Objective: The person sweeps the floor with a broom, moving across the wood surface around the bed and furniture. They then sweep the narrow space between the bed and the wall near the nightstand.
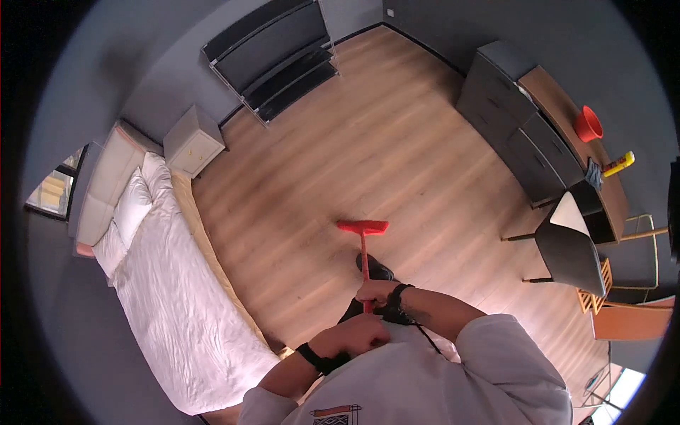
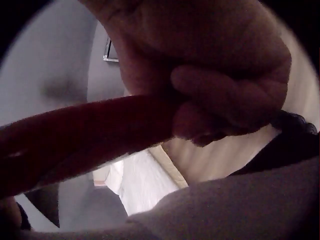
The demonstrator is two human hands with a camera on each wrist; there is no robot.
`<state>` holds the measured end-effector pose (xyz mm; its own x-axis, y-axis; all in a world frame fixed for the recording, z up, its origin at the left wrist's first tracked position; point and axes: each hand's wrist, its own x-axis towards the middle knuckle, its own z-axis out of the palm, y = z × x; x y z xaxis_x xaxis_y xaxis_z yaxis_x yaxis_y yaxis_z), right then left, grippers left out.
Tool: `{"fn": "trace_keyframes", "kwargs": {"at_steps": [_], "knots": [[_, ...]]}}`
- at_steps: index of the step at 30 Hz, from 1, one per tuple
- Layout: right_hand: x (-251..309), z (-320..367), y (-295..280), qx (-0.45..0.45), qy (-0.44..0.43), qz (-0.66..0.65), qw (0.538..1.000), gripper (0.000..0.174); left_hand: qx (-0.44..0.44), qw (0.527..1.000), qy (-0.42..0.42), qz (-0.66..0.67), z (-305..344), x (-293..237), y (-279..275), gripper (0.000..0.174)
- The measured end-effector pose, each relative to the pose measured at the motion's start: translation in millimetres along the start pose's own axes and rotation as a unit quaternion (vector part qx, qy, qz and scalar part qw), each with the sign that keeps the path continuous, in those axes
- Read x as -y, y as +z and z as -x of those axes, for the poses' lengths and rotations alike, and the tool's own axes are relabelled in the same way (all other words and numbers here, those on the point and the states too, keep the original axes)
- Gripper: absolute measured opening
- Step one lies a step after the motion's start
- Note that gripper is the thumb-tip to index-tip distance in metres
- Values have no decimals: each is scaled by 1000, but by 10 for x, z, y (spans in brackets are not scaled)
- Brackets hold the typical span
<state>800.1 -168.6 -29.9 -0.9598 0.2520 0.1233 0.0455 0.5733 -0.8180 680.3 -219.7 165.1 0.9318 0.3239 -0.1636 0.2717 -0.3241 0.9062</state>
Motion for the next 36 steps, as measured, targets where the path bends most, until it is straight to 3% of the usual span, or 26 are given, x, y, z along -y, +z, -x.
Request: {"fn": "trace_keyframes", "kwargs": {"at_steps": [5,7,10,11,12,13,17,18,19,20,22,23,25,26,28,31,35,36], "knots": [[302,12,-10,-59,-8,-28,998,20,6,1000,-14,-6,49,-354,-67,16],[395,75,-107,-82,-10,-41,996,20,-54,998,43,-11,52,-427,-94,16],[819,152,-413,-150,-46,-44,987,15,-55,995,85,9,-32,-681,-222,16],[885,143,-451,-151,229,-330,903,13,-53,995,88,5,-58,-691,-221,16],[939,133,-505,-130,465,-562,672,14,-60,994,94,2,-96,-688,-221,16],[990,243,-572,-162,387,-563,712,15,-67,993,100,0,-121,-678,-228,17],[652,317,-383,-220,389,-557,700,12,-99,987,122,30,-66,-512,-281,15],[549,343,-311,-219,306,-425,823,12,-120,984,123,55,-4,-408,-266,15],[499,343,-257,-209,210,-278,914,13,-142,979,124,81,63,-300,-245,14],[492,315,-229,-206,210,-279,914,13,-145,978,122,82,133,-193,-227,14],[455,191,-198,-196,358,-468,784,20,-184,968,82,149,295,31,-195,14],[491,43,-222,-190,358,-468,786,20,-190,967,81,149,403,138,-166,14],[570,-280,-194,-202,542,-561,592,21,-248,927,16,281,651,328,-84,15],[464,-385,-41,-197,545,-560,592,21,-253,925,15,284,784,395,-81,15],[244,-613,301,-79,495,-596,627,24,-256,915,39,310,1101,519,-91,17],[736,-1157,238,-48,504,-621,598,24,-215,943,51,250,1638,494,-203,19],[750,-1808,649,-39,526,-611,591,24,-212,945,88,232,2292,475,-269,19],[774,-1920,726,-26,493,-631,599,24,-208,944,89,239,2444,484,-264,19]]}}
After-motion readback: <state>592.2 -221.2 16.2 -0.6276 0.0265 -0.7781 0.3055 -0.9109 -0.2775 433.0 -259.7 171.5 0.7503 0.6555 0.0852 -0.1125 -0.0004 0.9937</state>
